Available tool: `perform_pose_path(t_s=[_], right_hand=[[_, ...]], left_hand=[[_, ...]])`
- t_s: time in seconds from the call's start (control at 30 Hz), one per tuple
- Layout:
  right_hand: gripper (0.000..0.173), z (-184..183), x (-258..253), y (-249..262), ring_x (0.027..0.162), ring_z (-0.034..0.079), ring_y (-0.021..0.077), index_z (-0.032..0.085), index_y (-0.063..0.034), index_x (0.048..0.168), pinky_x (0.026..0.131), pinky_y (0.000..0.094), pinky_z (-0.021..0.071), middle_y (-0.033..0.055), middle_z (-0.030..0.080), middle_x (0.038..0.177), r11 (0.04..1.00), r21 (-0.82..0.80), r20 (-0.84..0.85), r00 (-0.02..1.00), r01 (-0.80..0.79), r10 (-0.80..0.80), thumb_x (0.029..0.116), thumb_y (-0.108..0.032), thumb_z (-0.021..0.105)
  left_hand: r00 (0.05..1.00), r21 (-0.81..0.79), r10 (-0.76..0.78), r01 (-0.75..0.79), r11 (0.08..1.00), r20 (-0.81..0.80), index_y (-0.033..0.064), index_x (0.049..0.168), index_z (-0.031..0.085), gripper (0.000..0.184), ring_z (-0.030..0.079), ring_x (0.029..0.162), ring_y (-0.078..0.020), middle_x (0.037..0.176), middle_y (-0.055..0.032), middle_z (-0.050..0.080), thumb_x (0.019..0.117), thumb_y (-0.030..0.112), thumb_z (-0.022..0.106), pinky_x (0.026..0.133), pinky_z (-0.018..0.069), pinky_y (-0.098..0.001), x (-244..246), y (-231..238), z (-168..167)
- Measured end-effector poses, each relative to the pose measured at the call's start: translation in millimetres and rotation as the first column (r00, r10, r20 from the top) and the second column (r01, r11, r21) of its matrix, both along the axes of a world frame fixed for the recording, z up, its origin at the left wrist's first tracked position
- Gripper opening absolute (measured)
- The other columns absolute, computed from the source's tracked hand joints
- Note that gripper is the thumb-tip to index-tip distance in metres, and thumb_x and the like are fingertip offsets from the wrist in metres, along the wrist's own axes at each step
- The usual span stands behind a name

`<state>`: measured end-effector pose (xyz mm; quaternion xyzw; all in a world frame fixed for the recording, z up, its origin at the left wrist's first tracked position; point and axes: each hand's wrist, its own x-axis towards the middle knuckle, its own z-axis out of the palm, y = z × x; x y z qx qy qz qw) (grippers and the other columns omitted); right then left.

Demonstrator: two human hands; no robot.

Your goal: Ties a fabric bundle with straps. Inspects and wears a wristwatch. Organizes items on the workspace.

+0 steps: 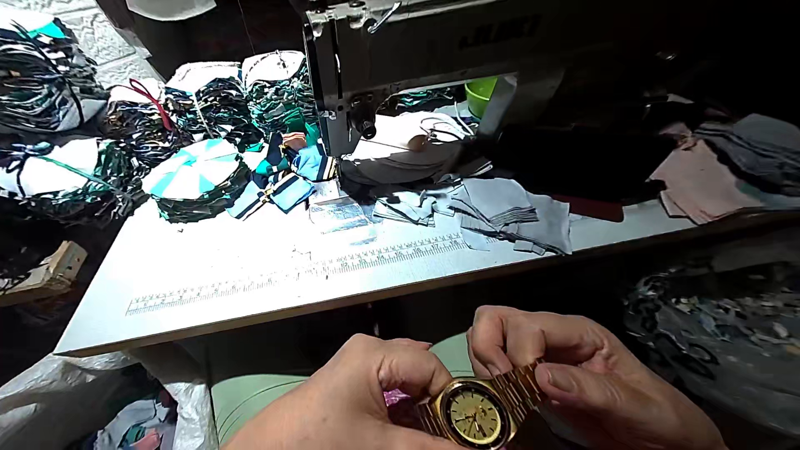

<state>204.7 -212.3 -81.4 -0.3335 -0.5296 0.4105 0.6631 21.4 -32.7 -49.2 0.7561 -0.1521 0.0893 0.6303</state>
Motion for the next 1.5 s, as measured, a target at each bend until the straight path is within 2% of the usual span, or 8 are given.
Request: perform_pose_path(t_s=[0.1, 0.23, 0.67, 0.87, 0.97, 1.1, 1.3, 1.5], right_hand=[[0.020, -0.8, -3.7, 2.1, 0.094, 0.064, 0.0056, 0.070, -0.0139, 0.094, 0.081, 0.0208, 0.0542, -0.0021, 0.066, 0.100, 0.999, -0.022, -0.082, 0.996, -0.030, 0.028, 0.1031, -0.029, 0.061], [0.023, -2.3, -7.9, 7.1, 0.090, 0.064, 0.0062, 0.071, -0.0126, 0.094, 0.079, 0.0213, 0.0551, -0.0010, 0.065, 0.096, 0.997, -0.051, -0.181, 0.982, -0.058, 0.048, 0.1032, -0.031, 0.061], [0.019, -7.9, -11.7, 11.8, 0.090, 0.063, 0.0060, 0.070, -0.0122, 0.093, 0.079, 0.0217, 0.0526, 0.0000, 0.066, 0.096, 0.989, -0.082, -0.168, 0.980, -0.121, 0.106, 0.1012, -0.027, 0.062], [0.037, -5.3, -10.5, 6.5, 0.093, 0.067, 0.0034, 0.073, -0.0117, 0.116, 0.080, 0.0205, 0.0561, -0.0026, 0.072, 0.104, 0.963, -0.142, -0.027, 0.973, -0.231, 0.229, 0.1057, -0.041, 0.053], [0.027, -2.3, -18.1, 7.9, 0.087, 0.072, 0.0042, 0.071, -0.0115, 0.118, 0.072, 0.0211, 0.0616, -0.0023, 0.074, 0.103, 0.957, -0.155, 0.024, 0.967, -0.246, 0.253, 0.1056, -0.031, 0.058], [0.021, 0.9, -22.6, 9.8, 0.091, 0.072, 0.0054, 0.067, -0.0085, 0.121, 0.077, 0.0225, 0.0622, -0.0010, 0.073, 0.105, 0.942, -0.140, 0.060, 0.947, -0.304, 0.315, 0.1039, -0.020, 0.062], [0.019, 5.0, -33.4, 11.9, 0.093, 0.073, 0.0096, 0.068, -0.0078, 0.118, 0.081, 0.0272, 0.0633, 0.0016, 0.074, 0.106, 0.923, -0.176, 0.010, 0.937, -0.343, 0.350, 0.1006, -0.014, 0.066], [0.019, -3.6, -42.0, 14.4, 0.095, 0.075, 0.0146, 0.067, -0.0080, 0.119, 0.083, 0.0319, 0.0640, 0.0048, 0.075, 0.107, 0.904, -0.238, -0.090, 0.935, -0.356, 0.344, 0.1009, -0.013, 0.065]], left_hand=[[0.996, -0.093, -0.056, 0.050, 0.994, -0.066, -0.0039, 0.095, 0.069, 0.020, 0.067, 0.098, -0.0044, 0.094, -0.0046, 0.073, 0.0926, 0.015, 0.075, 0.101, 0.0519, -0.0294, -1.8, -2.0, -3.5], [0.986, -0.188, -0.123, 0.100, 0.977, -0.114, -0.0038, 0.099, 0.070, 0.019, 0.065, 0.090, -0.0003, 0.095, -0.0035, 0.071, 0.0947, 0.014, 0.073, 0.081, 0.0540, -0.0186, -2.9, -5.5, -7.3], [0.983, -0.223, -0.175, 0.157, 0.962, -0.059, -0.0068, 0.105, 0.068, 0.021, 0.064, 0.094, -0.0008, 0.100, -0.0063, 0.070, 0.0980, 0.013, 0.068, 0.085, 0.0535, -0.0193, -9.1, -6.9, -8.0], [0.990, -0.169, -0.136, 0.140, 0.976, 0.033, -0.0004, 0.089, 0.064, 0.033, 0.060, 0.087, -0.0011, 0.085, -0.0006, 0.065, 0.1041, 0.028, 0.060, 0.083, 0.0491, -0.0224, -11.6, 2.5, -12.1], [0.992, -0.178, -0.119, 0.125, 0.976, 0.043, 0.0002, 0.092, 0.063, 0.035, 0.059, 0.088, 0.0006, 0.088, 0.0007, 0.063, 0.1062, 0.032, 0.056, 0.081, 0.0489, -0.0197, -11.6, 6.3, -19.0], [0.991, -0.287, -0.127, 0.113, 0.951, -0.032, 0.0088, 0.095, 0.064, 0.030, 0.057, 0.088, 0.0060, 0.090, 0.0097, 0.063, 0.1070, 0.034, 0.053, 0.081, 0.0478, -0.0164, -12.2, 9.5, -26.6], [0.986, -0.447, -0.129, 0.066, 0.892, -0.111, 0.0189, 0.085, 0.063, 0.026, 0.057, 0.083, 0.0047, 0.083, 0.0144, 0.060, 0.1064, 0.030, 0.054, 0.076, 0.0464, -0.0173, -6.8, 10.3, -36.3], [0.970, -0.464, -0.033, -0.084, 0.882, -0.240, 0.0157, 0.080, 0.065, 0.032, 0.058, 0.075, 0.0037, 0.075, 0.0116, 0.060, 0.1065, 0.020, 0.049, 0.071, 0.0489, -0.0167, -4.8, 6.7, -29.0]])
